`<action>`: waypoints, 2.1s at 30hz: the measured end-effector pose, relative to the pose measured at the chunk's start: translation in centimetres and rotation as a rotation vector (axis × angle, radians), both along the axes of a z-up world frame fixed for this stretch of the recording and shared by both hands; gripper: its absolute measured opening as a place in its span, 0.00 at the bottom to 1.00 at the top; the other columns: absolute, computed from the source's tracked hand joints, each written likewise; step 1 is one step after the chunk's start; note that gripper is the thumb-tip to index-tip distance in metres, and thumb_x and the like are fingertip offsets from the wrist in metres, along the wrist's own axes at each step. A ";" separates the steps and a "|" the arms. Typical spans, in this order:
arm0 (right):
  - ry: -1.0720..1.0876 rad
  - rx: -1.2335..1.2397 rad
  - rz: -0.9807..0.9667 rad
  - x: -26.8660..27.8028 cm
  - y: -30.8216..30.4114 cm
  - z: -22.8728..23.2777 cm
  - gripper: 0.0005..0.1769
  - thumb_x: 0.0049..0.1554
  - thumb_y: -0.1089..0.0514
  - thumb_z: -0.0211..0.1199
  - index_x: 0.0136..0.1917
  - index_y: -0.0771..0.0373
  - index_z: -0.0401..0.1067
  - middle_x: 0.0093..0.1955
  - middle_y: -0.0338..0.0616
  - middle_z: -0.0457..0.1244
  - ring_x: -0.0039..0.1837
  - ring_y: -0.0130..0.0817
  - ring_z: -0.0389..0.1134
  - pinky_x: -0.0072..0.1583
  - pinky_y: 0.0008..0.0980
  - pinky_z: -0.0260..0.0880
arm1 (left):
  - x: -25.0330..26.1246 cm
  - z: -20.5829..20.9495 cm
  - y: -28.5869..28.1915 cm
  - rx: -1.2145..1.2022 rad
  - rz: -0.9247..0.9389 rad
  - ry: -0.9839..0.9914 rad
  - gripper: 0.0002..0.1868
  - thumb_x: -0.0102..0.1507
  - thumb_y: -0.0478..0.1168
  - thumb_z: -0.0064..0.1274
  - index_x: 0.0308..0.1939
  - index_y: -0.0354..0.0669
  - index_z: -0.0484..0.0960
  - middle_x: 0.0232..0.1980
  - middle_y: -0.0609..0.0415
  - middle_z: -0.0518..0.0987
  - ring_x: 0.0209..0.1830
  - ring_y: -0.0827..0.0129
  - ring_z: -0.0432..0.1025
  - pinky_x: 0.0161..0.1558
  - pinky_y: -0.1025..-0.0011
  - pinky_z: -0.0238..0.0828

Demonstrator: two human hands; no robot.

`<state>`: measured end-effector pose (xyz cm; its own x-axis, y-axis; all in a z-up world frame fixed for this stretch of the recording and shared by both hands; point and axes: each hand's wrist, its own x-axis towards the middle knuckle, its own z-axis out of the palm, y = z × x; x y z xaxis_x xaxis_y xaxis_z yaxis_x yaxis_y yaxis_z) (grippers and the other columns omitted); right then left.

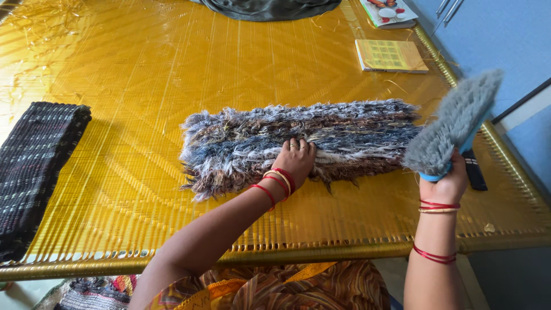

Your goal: The person uses a brush to clean a shaggy rug and a striped woven rug on a yellow-covered bed, folding each one after brushing.

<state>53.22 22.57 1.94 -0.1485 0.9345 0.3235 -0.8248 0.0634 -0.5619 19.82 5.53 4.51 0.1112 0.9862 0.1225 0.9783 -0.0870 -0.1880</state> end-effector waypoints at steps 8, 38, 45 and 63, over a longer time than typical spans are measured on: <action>-0.003 0.005 -0.189 0.4 -0.1 -0.3 0.23 0.66 0.56 0.51 0.71 0.70 0.65 0.70 0.51 0.64 0.73 0.43 0.67 0.77 0.46 0.67 | 0.1 2.7 0.4 -0.161 0.016 -0.174 0.18 0.64 0.37 0.53 0.56 0.34 0.73 0.50 0.42 0.82 0.47 0.54 0.80 0.45 0.60 0.79; -0.239 0.293 -0.522 1.8 -2.6 1.5 0.31 0.67 0.60 0.52 0.82 0.60 0.55 0.79 0.51 0.58 0.78 0.48 0.62 0.76 0.51 0.63 | -23.5 2.4 15.0 -0.276 0.351 -0.240 0.19 0.61 0.45 0.50 0.51 0.41 0.86 0.56 0.36 0.82 0.58 0.43 0.76 0.57 0.49 0.75; -0.107 0.084 -0.027 -0.2 -3.0 1.9 0.31 0.59 0.59 0.52 0.74 0.68 0.63 0.69 0.51 0.62 0.71 0.46 0.65 0.74 0.44 0.66 | -17.6 -5.1 4.3 0.207 0.167 -0.255 0.34 0.67 0.60 0.41 0.70 0.42 0.67 0.76 0.39 0.62 0.75 0.45 0.58 0.70 0.42 0.50; -0.848 0.367 0.555 -37.4 -10.3 11.4 0.29 0.58 0.60 0.67 0.68 0.66 0.58 0.62 0.48 0.63 0.64 0.38 0.69 0.69 0.40 0.72 | -28.6 -4.3 -8.4 0.424 0.619 -0.587 0.40 0.64 0.57 0.51 0.78 0.54 0.58 0.83 0.48 0.48 0.83 0.49 0.42 0.77 0.41 0.31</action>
